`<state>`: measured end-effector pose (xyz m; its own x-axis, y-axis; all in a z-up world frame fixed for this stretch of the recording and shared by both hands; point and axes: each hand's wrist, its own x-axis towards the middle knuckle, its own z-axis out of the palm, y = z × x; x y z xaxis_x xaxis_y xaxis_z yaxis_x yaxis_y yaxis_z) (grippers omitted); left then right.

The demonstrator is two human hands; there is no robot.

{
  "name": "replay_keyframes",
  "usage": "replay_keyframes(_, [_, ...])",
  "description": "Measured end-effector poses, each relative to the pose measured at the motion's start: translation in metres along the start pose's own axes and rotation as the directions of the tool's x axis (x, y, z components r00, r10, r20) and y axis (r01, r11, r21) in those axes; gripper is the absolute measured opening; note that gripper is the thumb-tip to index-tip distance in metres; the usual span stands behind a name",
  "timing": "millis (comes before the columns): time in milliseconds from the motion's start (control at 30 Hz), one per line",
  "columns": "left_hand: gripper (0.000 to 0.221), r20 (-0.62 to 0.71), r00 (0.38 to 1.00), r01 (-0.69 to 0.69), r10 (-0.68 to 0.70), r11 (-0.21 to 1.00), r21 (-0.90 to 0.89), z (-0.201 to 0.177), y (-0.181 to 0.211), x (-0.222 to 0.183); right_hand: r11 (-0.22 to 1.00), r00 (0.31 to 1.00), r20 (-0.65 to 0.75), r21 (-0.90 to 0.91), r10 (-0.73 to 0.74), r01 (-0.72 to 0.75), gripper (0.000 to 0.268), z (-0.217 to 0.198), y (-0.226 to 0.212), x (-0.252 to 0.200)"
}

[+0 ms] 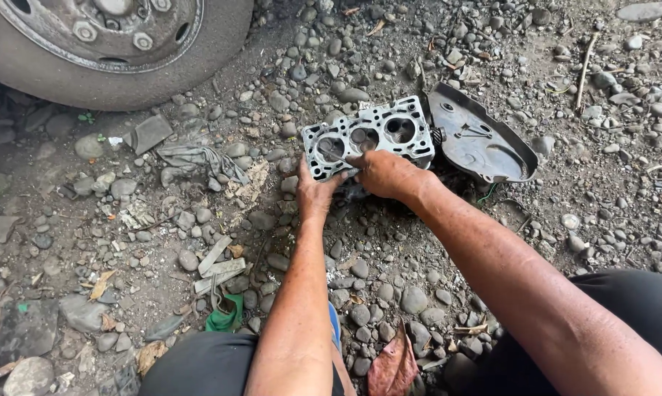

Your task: Cleaning and inspecting an engine cylinder head using a screwdriver

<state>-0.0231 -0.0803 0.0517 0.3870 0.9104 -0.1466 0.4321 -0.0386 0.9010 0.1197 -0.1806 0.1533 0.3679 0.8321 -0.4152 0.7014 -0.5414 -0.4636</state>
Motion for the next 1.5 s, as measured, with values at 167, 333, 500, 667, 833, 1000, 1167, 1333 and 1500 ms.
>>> replay_keyframes(167, [0.111,0.015,1.000,0.014,-0.014,1.000,0.002,0.000,0.009,-0.006,0.997,1.000,0.021,-0.071,-0.008,0.009,0.036,-0.018,-0.006,-0.010])
replay_keyframes(333, [0.110,0.026,0.999,0.045,-0.045,0.999,-0.003,-0.002,0.015,-0.013,0.997,1.000,0.023,0.081,-0.017,0.015,0.038,-0.019,-0.016,-0.014])
replay_keyframes(500, [0.104,0.063,0.991,0.120,-0.121,0.993,0.015,-0.006,0.034,-0.029,0.989,0.996,0.070,0.139,-0.058,0.048,0.042,-0.028,-0.044,-0.070])
replay_keyframes(667, [0.076,0.045,0.999,-0.020,0.027,0.989,-0.148,-0.004,0.009,-0.013,0.983,0.999,0.032,0.184,0.012,-0.018,0.036,0.028,-0.032,0.004])
replay_keyframes(833, [0.067,-0.001,0.993,-0.107,0.116,0.914,-0.391,0.002,-0.011,0.004,0.992,0.999,0.025,0.123,0.038,-0.041,0.035,0.033,-0.024,0.021])
replay_keyframes(1000, [0.061,-0.054,0.995,-0.101,0.087,0.909,-0.405,0.009,-0.020,0.010,1.000,0.998,0.060,0.011,0.019,-0.020,0.037,0.004,-0.027,0.000])
replay_keyframes(1167, [0.060,-0.048,0.998,-0.064,0.050,0.926,-0.372,0.010,-0.033,0.018,0.969,0.997,-0.036,-0.238,-0.072,0.062,0.034,0.015,-0.003,0.035])
replay_keyframes(1333, [0.058,-0.033,0.999,-0.048,0.039,0.937,-0.345,0.006,-0.028,0.014,0.889,0.982,-0.109,-0.448,-0.155,0.091,0.031,-0.005,0.000,0.037])
replay_keyframes(1500, [0.056,-0.076,0.997,-0.008,-0.019,0.942,-0.335,0.005,-0.016,0.003,0.842,0.968,-0.191,-0.539,-0.162,0.034,0.029,-0.023,0.014,0.034])
